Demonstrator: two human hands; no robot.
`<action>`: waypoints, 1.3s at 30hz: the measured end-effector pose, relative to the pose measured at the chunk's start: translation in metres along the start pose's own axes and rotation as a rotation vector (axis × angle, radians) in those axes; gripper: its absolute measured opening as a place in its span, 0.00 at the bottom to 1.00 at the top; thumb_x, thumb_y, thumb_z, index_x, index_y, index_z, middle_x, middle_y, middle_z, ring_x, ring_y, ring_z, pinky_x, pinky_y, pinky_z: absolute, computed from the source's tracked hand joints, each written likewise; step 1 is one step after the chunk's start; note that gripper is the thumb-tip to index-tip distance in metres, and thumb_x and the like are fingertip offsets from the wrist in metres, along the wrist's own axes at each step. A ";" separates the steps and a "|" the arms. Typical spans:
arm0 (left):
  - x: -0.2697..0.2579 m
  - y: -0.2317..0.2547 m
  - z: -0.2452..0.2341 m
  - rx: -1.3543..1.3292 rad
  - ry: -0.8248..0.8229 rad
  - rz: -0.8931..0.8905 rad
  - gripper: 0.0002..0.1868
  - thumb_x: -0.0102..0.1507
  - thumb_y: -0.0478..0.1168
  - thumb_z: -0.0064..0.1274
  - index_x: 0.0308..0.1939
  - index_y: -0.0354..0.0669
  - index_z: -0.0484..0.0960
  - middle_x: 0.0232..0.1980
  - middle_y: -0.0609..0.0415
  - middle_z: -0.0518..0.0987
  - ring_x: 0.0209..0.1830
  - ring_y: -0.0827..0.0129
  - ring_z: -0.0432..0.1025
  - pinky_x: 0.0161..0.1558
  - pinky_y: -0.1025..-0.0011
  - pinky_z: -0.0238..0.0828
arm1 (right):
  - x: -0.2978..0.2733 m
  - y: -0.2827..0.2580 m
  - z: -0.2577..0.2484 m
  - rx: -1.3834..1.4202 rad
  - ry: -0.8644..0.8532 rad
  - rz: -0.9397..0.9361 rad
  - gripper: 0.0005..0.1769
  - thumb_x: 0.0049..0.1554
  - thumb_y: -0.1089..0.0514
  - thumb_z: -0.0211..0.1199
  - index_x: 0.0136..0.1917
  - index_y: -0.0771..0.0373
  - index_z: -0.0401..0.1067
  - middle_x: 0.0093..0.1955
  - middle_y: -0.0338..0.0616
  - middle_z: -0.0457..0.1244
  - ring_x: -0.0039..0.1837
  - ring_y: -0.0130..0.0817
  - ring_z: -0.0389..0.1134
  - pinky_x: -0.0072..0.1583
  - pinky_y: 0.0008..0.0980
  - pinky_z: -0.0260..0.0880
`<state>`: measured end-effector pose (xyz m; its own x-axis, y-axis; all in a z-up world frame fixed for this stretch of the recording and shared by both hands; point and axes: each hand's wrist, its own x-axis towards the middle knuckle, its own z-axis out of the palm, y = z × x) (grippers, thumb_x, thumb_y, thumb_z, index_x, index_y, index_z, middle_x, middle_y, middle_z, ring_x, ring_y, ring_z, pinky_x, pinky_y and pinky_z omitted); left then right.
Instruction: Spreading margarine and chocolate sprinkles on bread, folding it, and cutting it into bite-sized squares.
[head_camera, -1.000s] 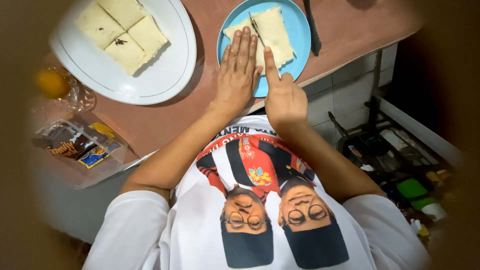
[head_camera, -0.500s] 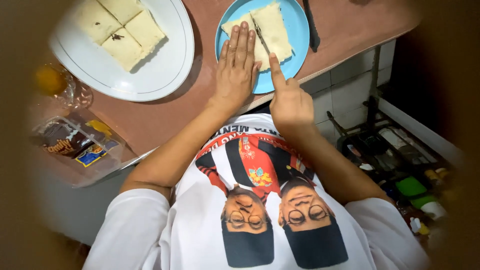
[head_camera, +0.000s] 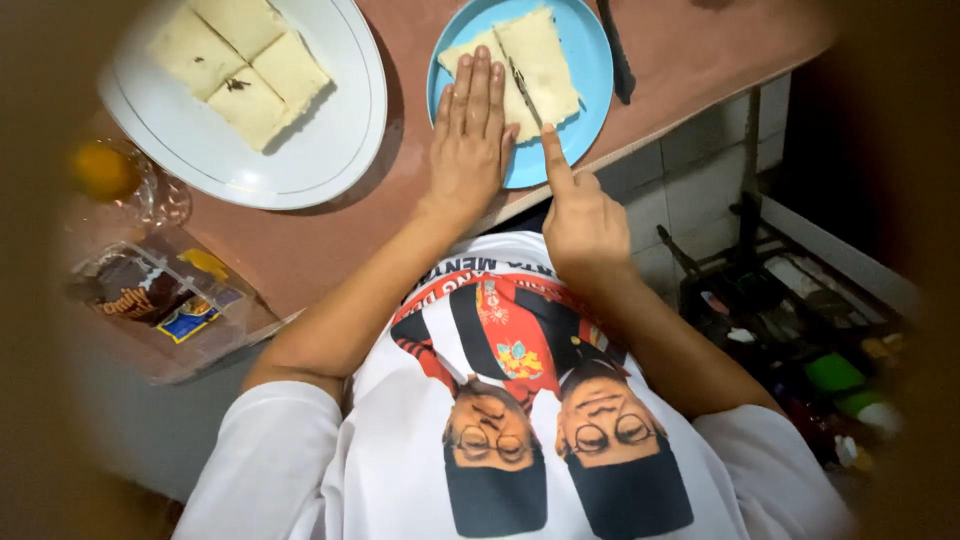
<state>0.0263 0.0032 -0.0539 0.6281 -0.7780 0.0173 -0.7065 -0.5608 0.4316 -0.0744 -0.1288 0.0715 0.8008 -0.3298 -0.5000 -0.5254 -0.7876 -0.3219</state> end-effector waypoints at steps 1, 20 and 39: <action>0.000 0.001 -0.002 -0.003 -0.003 -0.001 0.39 0.77 0.45 0.47 0.83 0.31 0.45 0.86 0.40 0.41 0.88 0.50 0.38 0.84 0.53 0.40 | -0.001 -0.001 0.001 -0.001 -0.004 0.002 0.48 0.55 0.67 0.58 0.84 0.47 0.46 0.44 0.57 0.65 0.41 0.59 0.69 0.46 0.55 0.70; 0.002 0.000 0.001 -0.037 -0.021 -0.034 0.43 0.74 0.48 0.50 0.84 0.33 0.45 0.86 0.41 0.41 0.88 0.51 0.38 0.84 0.53 0.41 | -0.010 0.006 0.007 0.010 0.009 0.033 0.44 0.57 0.67 0.58 0.83 0.47 0.51 0.44 0.57 0.66 0.42 0.58 0.70 0.46 0.54 0.70; 0.006 0.000 -0.005 -0.014 -0.032 -0.054 0.43 0.75 0.48 0.50 0.83 0.31 0.45 0.86 0.39 0.41 0.87 0.50 0.37 0.83 0.53 0.41 | -0.020 0.017 0.023 -0.039 0.050 0.003 0.47 0.54 0.68 0.60 0.83 0.44 0.51 0.39 0.54 0.62 0.37 0.57 0.68 0.43 0.52 0.71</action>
<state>0.0312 0.0001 -0.0496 0.6546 -0.7552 -0.0352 -0.6667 -0.5986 0.4441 -0.1064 -0.1238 0.0578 0.8127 -0.3572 -0.4603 -0.5172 -0.8060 -0.2878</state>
